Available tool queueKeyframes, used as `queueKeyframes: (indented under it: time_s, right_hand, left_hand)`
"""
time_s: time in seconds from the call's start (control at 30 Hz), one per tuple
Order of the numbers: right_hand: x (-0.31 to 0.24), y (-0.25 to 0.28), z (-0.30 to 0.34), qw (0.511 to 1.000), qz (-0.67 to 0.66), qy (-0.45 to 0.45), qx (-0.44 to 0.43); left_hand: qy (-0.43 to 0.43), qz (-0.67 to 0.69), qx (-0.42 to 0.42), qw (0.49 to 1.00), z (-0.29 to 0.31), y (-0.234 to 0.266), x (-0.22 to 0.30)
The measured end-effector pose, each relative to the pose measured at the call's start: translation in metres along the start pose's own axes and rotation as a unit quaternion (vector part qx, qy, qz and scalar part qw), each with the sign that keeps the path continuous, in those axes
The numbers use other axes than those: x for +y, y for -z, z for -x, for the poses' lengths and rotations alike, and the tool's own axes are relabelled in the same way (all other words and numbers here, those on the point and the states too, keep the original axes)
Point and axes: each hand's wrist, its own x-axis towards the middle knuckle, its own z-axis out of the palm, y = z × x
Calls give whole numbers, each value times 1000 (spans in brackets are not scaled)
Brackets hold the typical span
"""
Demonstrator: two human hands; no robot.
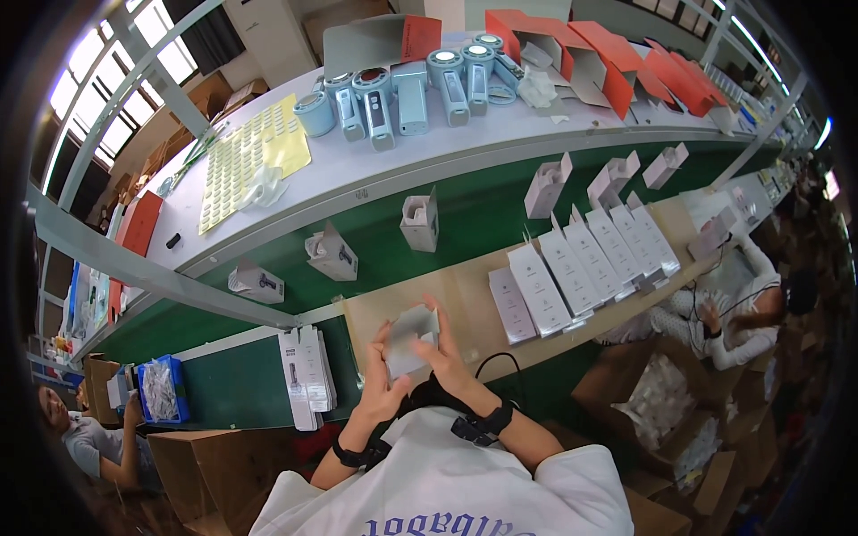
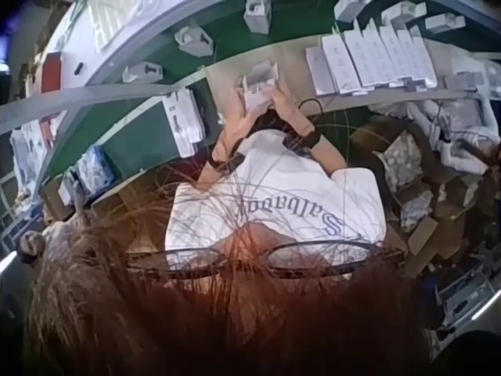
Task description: The person folds a white box by hand, places it on the table, and then picks up another flat white box from a stack to repeat the process.
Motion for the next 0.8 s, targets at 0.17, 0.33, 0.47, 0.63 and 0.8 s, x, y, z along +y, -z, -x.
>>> queueKeyframes:
  time_s: [0.17, 0.33, 0.47, 0.63, 0.8]
  right_hand:
    - [6, -11, 5, 999, 26, 24, 25]
    - [7, -7, 5, 999, 4, 21, 39]
    - [7, -7, 5, 997, 5, 60, 43]
    - [3, -11, 6, 995, 61, 64, 52]
    - [-4, -21, 7, 989, 127, 40, 64]
  left_hand:
    - [23, 168, 95, 981, -11, -5, 18]
    - [43, 187, 96, 977, -14, -5, 29]
    - [42, 212, 64, 974, -15, 0, 31]
    - [9, 209, 97, 973, -12, -5, 25]
    - [42, 210, 158, 964, -11, -8, 25]
